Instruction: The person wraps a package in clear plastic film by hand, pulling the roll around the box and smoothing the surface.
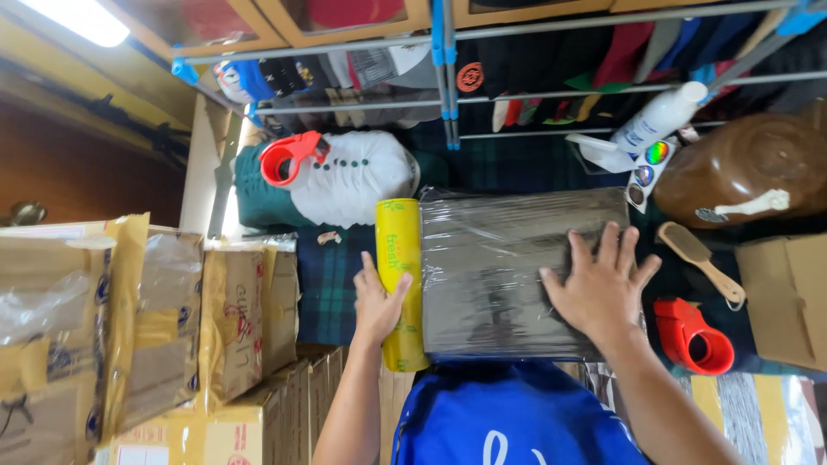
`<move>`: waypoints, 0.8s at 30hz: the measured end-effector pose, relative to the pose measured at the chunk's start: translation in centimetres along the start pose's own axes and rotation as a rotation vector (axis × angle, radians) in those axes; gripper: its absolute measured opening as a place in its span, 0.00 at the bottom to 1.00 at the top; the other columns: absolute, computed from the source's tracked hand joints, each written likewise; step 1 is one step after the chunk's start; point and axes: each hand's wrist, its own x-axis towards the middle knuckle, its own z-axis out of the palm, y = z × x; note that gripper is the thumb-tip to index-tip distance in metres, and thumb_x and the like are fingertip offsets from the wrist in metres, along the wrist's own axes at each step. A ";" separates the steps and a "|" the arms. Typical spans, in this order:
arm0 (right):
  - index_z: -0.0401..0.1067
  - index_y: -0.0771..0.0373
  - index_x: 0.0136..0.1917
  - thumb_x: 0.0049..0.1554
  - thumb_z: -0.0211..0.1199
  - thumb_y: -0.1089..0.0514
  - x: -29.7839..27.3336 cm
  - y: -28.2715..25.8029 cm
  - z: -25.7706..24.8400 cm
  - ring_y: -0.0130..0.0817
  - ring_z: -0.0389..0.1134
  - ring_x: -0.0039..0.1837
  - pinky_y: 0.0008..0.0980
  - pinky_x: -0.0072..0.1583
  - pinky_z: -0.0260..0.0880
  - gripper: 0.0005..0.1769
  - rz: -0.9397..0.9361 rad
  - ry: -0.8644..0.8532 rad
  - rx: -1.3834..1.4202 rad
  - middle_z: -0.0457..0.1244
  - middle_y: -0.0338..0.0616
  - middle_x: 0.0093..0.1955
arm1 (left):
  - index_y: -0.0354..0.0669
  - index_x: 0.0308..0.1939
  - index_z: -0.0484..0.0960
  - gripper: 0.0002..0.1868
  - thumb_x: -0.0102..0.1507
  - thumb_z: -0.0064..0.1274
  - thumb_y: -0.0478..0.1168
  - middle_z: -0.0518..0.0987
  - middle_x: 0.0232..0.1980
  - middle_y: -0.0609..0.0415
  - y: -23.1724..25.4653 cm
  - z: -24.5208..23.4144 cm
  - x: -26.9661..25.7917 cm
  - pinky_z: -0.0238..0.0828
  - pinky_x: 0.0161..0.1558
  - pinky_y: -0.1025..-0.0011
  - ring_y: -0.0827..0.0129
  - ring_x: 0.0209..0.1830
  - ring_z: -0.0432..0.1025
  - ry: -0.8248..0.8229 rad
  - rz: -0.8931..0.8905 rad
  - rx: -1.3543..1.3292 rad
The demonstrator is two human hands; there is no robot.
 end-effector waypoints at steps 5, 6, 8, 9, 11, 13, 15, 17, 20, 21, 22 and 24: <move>0.45 0.46 0.85 0.59 0.44 0.21 -0.9 -8.8 -1.3 0.65 0.25 0.86 0.75 0.75 0.26 0.50 -0.168 0.030 0.124 0.32 0.61 0.88 | 0.44 0.79 0.59 0.42 0.66 0.48 0.60 0.54 0.80 0.36 1.6 3.3 0.2 0.37 0.75 0.42 0.40 0.81 0.46 0.368 0.751 0.367; 0.40 0.46 0.86 0.60 0.39 0.18 -0.8 -10.1 -1.1 0.65 0.22 0.86 0.76 0.75 0.21 0.51 -0.217 -0.108 0.019 0.29 0.58 0.88 | 0.46 0.77 0.64 0.41 0.65 0.49 0.62 0.54 0.81 0.36 2.5 3.9 0.0 0.36 0.76 0.44 0.40 0.82 0.44 0.318 0.918 0.444; 0.38 0.45 0.86 0.60 0.43 0.22 -1.1 -9.9 -2.9 0.64 0.21 0.86 0.75 0.76 0.21 0.50 -0.204 -0.167 0.007 0.27 0.55 0.88 | 0.47 0.77 0.65 0.42 0.65 0.48 0.64 0.55 0.81 0.36 2.7 5.0 0.8 0.37 0.76 0.44 0.38 0.82 0.44 0.213 0.872 0.454; 0.37 0.44 0.86 0.60 0.48 0.26 -1.2 -9.9 -3.8 0.64 0.19 0.86 0.74 0.77 0.21 0.50 -0.228 -0.229 -0.005 0.25 0.53 0.89 | 0.47 0.76 0.66 0.42 0.64 0.48 0.67 0.57 0.81 0.36 2.8 5.5 1.2 0.38 0.76 0.44 0.37 0.81 0.45 0.134 0.798 0.475; 0.42 0.43 0.85 0.59 0.44 0.21 -2.3 -7.5 -3.1 0.63 0.24 0.86 0.75 0.76 0.23 0.49 -0.161 -0.124 -0.031 0.29 0.54 0.88 | 0.49 0.77 0.65 0.43 0.65 0.47 0.67 0.54 0.82 0.40 2.4 5.4 1.5 0.33 0.77 0.47 0.41 0.83 0.42 0.087 0.778 0.474; 0.47 0.42 0.83 0.57 0.40 0.16 -3.8 -5.0 -1.3 0.63 0.29 0.86 0.77 0.75 0.26 0.50 -0.106 -0.027 -0.060 0.33 0.56 0.88 | 0.50 0.78 0.64 0.43 0.65 0.46 0.68 0.51 0.84 0.44 2.4 5.2 1.6 0.28 0.79 0.51 0.45 0.84 0.39 0.044 0.744 0.482; 0.51 0.37 0.84 0.58 0.42 0.17 -5.8 -2.2 1.4 0.66 0.36 0.86 0.79 0.74 0.28 0.48 0.174 0.189 -0.047 0.42 0.59 0.86 | 0.52 0.79 0.61 0.44 0.64 0.50 0.67 0.46 0.85 0.49 2.7 4.9 1.5 0.23 0.79 0.53 0.49 0.85 0.35 0.032 0.707 0.426; 0.49 0.35 0.84 0.56 0.40 0.15 -6.0 -1.3 2.6 0.63 0.35 0.86 0.77 0.74 0.32 0.49 0.210 0.156 0.017 0.40 0.56 0.87 | 0.50 0.80 0.59 0.48 0.62 0.50 0.69 0.45 0.85 0.46 2.9 5.1 1.0 0.24 0.79 0.52 0.47 0.85 0.34 0.016 0.739 0.461; 0.47 0.33 0.84 0.55 0.38 0.14 -6.4 -1.4 2.5 0.60 0.35 0.86 0.72 0.73 0.41 0.50 0.240 0.133 0.065 0.38 0.53 0.88 | 0.48 0.80 0.57 0.54 0.59 0.54 0.71 0.42 0.85 0.43 2.5 4.7 1.2 0.24 0.79 0.49 0.43 0.84 0.32 -0.022 0.795 0.471; 0.48 0.34 0.84 0.56 0.36 0.13 -6.3 -1.4 2.1 0.59 0.37 0.86 0.68 0.73 0.45 0.50 0.233 0.137 0.042 0.39 0.53 0.87 | 0.47 0.81 0.55 0.57 0.57 0.57 0.71 0.41 0.85 0.43 2.3 4.6 1.5 0.24 0.79 0.49 0.41 0.84 0.31 -0.049 0.812 0.441; 0.48 0.34 0.84 0.56 0.36 0.13 -6.5 -1.2 2.3 0.59 0.37 0.86 0.68 0.73 0.45 0.50 0.235 0.140 0.045 0.39 0.53 0.87 | 0.47 0.81 0.55 0.57 0.57 0.57 0.71 0.41 0.85 0.43 2.0 3.8 1.5 0.24 0.79 0.49 0.41 0.84 0.31 -0.047 0.817 0.443; 0.48 0.31 0.83 0.55 0.39 0.14 -6.3 -1.1 2.4 0.55 0.39 0.85 0.64 0.73 0.48 0.49 0.264 0.122 0.015 0.40 0.50 0.87 | 0.49 0.81 0.56 0.48 0.62 0.58 0.59 0.46 0.85 0.44 1.2 2.0 1.7 0.36 0.79 0.54 0.48 0.84 0.40 -0.120 0.834 0.209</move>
